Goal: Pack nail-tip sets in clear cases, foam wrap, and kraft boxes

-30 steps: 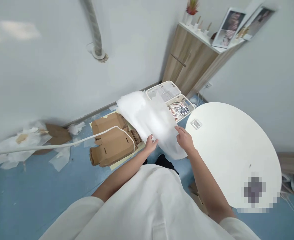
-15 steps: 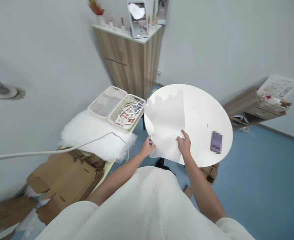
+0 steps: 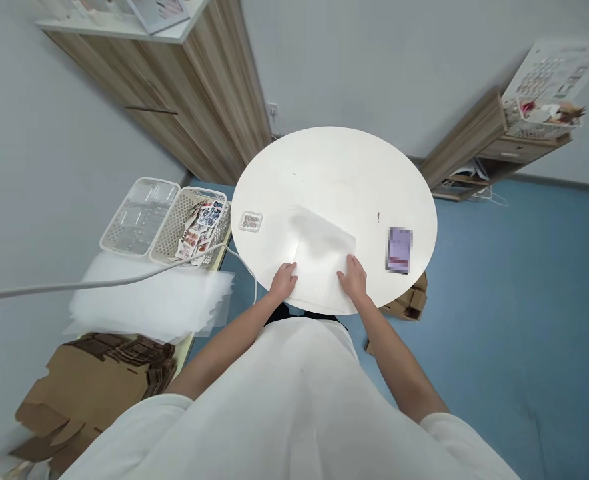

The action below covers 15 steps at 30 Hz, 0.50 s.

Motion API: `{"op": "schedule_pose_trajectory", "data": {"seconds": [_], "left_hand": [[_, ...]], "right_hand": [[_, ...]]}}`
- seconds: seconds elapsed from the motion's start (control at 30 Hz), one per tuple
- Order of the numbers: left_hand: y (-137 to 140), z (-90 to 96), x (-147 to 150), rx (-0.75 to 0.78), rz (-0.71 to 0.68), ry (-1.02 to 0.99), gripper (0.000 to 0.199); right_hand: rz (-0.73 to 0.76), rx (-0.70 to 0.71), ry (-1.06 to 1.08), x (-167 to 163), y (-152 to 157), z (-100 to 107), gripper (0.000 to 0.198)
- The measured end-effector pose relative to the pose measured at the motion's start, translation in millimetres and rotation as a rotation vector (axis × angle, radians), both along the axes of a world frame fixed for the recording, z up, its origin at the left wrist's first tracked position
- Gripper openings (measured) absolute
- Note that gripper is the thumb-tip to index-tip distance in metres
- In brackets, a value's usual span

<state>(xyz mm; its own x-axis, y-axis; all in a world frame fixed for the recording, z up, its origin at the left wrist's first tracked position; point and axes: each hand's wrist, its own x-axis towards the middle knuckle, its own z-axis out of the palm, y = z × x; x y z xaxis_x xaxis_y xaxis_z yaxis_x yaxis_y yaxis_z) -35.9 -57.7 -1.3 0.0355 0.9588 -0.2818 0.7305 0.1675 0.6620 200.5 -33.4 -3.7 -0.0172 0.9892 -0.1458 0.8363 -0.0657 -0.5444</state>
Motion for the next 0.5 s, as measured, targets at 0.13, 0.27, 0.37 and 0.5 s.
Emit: {"op": "schedule_pose_trajectory", "data": {"seconds": [0.13,0.27,0.37,0.5], "left_hand": [[2.2,-6.0,3.1,-0.033,-0.012,0.06,0.052],[1.2,-5.4,4.1,-0.015,-0.024,0.088,0.052],[-1.2,-2.2,5.1,0.083,-0.049,0.14,0.05],[-3.1,3.5,7.7,0.12,-0.125,0.174,0.045]], "right_hand": [[-0.03,0.042,-0.069,-1.4,-3.8,-5.9,0.053],[0.051,0.083,-0.096,-9.7,-21.5,-5.2,0.047],[0.133,0.026,-0.12,-16.3,-31.3,-4.3,0.045],[0.135,-0.015,-0.136,-19.2,-26.3,-5.0,0.044]]}}
